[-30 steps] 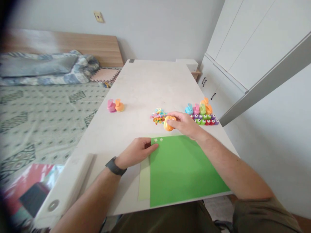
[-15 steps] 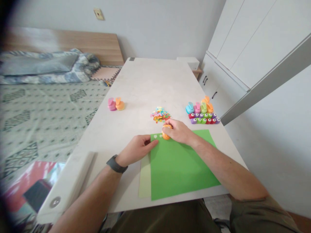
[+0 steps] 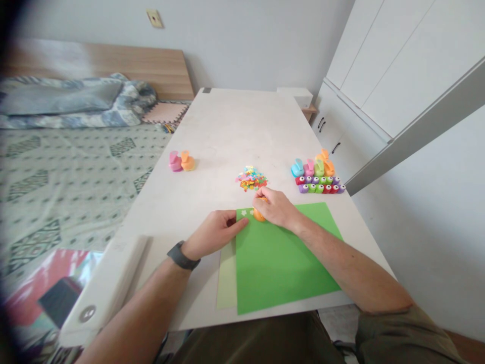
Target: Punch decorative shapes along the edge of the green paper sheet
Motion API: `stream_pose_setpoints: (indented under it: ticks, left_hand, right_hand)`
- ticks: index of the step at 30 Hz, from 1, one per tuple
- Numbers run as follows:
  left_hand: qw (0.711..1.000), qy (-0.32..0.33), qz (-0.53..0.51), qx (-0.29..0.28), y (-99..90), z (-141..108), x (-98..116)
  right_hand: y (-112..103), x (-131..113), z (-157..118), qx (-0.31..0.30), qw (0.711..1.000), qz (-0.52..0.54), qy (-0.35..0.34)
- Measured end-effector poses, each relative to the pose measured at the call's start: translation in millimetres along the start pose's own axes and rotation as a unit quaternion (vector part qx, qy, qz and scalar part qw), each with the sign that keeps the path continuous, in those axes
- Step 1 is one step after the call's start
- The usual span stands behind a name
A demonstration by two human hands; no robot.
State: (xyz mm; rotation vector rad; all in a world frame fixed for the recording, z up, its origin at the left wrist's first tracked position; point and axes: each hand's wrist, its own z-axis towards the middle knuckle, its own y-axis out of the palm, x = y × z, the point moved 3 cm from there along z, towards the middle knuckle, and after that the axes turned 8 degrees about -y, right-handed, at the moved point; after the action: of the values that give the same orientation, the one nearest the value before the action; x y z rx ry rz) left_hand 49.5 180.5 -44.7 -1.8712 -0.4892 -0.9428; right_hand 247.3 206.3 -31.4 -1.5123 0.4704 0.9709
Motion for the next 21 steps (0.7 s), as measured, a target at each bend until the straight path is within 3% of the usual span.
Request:
stream_pose_setpoints:
  ticks: [21]
  left_hand:
    - [1.0,0.009,0.013,0.007,1.2,-1.4,1.8]
  right_hand:
    - [2.7,-2.9,-2.2,0.04,0.999,-0.026,0.01]
